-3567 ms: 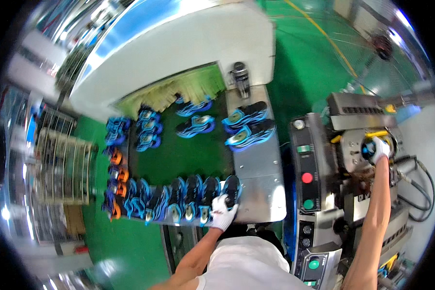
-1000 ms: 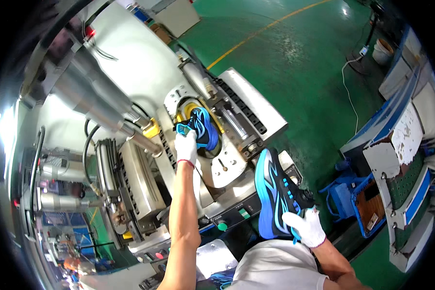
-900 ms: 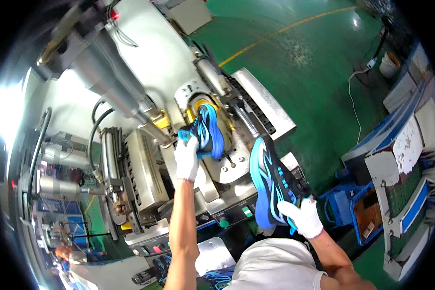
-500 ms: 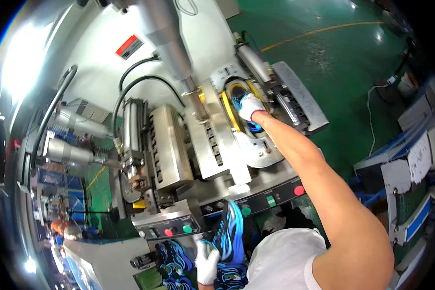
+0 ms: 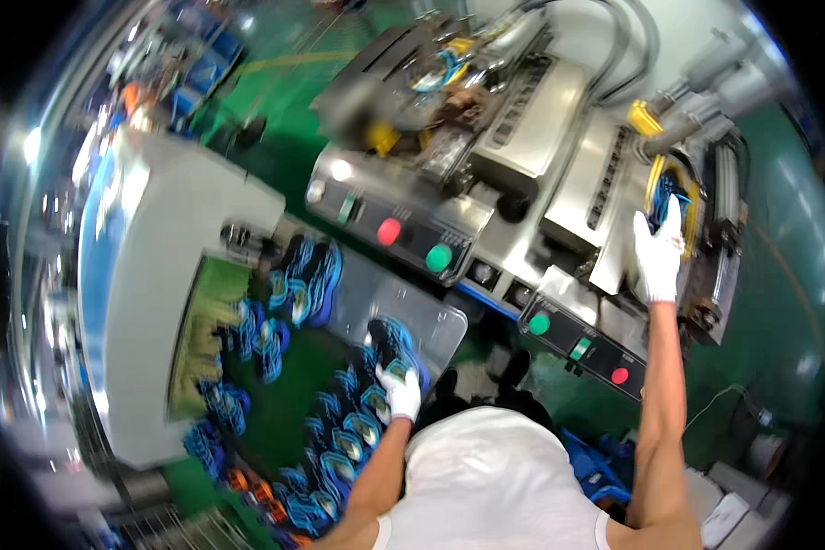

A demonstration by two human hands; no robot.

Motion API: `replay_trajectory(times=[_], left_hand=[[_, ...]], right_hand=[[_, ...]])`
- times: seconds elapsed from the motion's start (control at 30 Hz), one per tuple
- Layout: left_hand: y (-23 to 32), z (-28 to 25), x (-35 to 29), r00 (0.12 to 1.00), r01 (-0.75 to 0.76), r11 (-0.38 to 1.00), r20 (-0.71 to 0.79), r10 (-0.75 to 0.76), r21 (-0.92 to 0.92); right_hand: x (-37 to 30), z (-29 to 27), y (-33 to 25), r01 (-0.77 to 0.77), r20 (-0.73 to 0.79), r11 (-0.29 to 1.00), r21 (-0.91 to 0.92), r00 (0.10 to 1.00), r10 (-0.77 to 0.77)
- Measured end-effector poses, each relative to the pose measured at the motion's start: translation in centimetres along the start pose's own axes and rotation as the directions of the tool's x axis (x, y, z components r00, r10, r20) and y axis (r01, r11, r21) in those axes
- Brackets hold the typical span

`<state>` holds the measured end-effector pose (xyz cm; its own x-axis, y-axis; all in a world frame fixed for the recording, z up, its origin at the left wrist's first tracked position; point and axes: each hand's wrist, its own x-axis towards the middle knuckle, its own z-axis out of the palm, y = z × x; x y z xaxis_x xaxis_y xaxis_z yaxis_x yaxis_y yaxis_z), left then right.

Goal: The person places a shoe onto a machine for lasting, presses buttons to operate the machine, removes the shoe, and places it into a cleaning or finishing machine.

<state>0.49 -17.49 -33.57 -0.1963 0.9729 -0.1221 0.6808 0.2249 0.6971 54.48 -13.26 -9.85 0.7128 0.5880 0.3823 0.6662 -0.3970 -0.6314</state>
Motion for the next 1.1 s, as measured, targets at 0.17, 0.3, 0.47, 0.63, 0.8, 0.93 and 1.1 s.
replay_trajectory(times=[0.17,0.3,0.47,0.63,0.8,0.93,1.1], left_hand=[[4.2,-8.1,-0.5,0.982,-0.184,0.945,-0.095,0.164,-0.269],[1.7,-11.0,-0.3,0.980,-0.130,0.990,-0.158,0.119,-0.062],[-1.2,-7.2,2.4,0.981,-0.190,0.981,-0.038,0.189,-0.032],[-2.1,-7.7,5.7,0.990,-0.123,0.968,0.035,0.134,-0.219],[-4.1,-7.1,5.0,0.999,0.041,0.994,0.017,-0.039,-0.099],[-1.1,-9.3,6.3,0.910,0.206,0.934,0.407,-0.073,-0.293],[6.1,-7.2,0.5,0.802,-0.095,0.983,0.573,0.171,-0.160]], right_hand=[[-20.0,6.2,-6.4,0.418,0.585,0.900,-0.120,0.762,-0.276],[-24.3,10.4,-7.0,0.750,0.796,0.470,-0.465,0.586,-0.149],[-31.4,14.7,-14.7,0.547,0.844,0.837,-0.036,0.465,-0.267],[-42.8,24.0,-16.7,0.118,0.826,0.972,-0.204,0.554,0.106],[-41.8,24.7,-19.0,-0.365,0.783,0.925,0.107,0.604,0.148],[-39.0,17.5,-17.8,-0.809,0.857,0.581,0.087,0.358,0.370],[-41.1,4.6,-14.5,-0.806,0.586,0.590,-0.036,0.461,0.666]])
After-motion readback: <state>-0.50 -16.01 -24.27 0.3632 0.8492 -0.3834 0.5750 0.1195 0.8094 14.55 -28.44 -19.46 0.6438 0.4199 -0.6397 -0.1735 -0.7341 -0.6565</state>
